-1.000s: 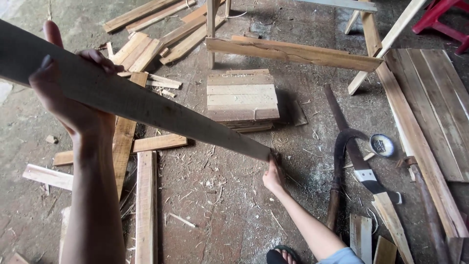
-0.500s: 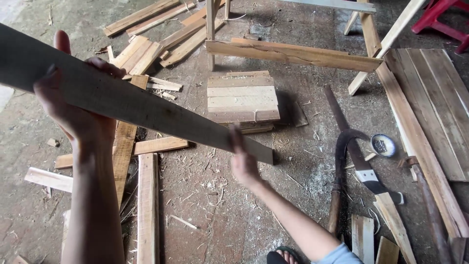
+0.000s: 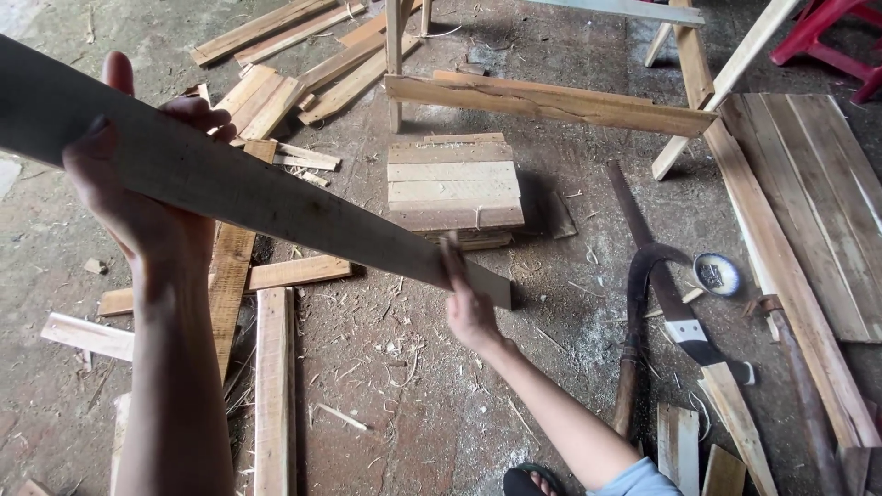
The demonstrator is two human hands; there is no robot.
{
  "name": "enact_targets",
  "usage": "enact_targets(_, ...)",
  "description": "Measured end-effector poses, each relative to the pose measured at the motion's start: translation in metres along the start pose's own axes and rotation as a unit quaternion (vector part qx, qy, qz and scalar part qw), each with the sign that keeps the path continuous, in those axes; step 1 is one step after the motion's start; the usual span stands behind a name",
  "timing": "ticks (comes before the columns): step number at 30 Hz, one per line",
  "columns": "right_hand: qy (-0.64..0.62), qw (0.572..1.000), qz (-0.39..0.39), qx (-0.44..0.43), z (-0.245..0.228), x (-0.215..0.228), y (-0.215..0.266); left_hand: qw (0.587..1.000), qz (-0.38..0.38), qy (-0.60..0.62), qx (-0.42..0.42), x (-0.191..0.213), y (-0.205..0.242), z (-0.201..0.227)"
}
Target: The person holds a long wooden plank in one hand and repeatedly shaves along its edge with a small blade held in the other hand, working along the length of the plank. Near the end the person sets the plank down on the floor among wood scraps and reaches toward a sickle lying on the ground.
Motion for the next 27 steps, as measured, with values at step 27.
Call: enact_targets(27,0.078,0.870,-0.154,-0.461,0.076,0.005,0.071,0.999,-0.038,0.016,0.008,-0.018,0.003,-0.004)
Point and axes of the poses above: each hand's wrist, its own y-axis away from the middle knuckle, its own x-axis out of the back of the hand, z = x × y, the point moved 4 cm from there along -y, towards the middle knuckle, and after that the axes turned 12 degrees about x, right-handed, at the moved point
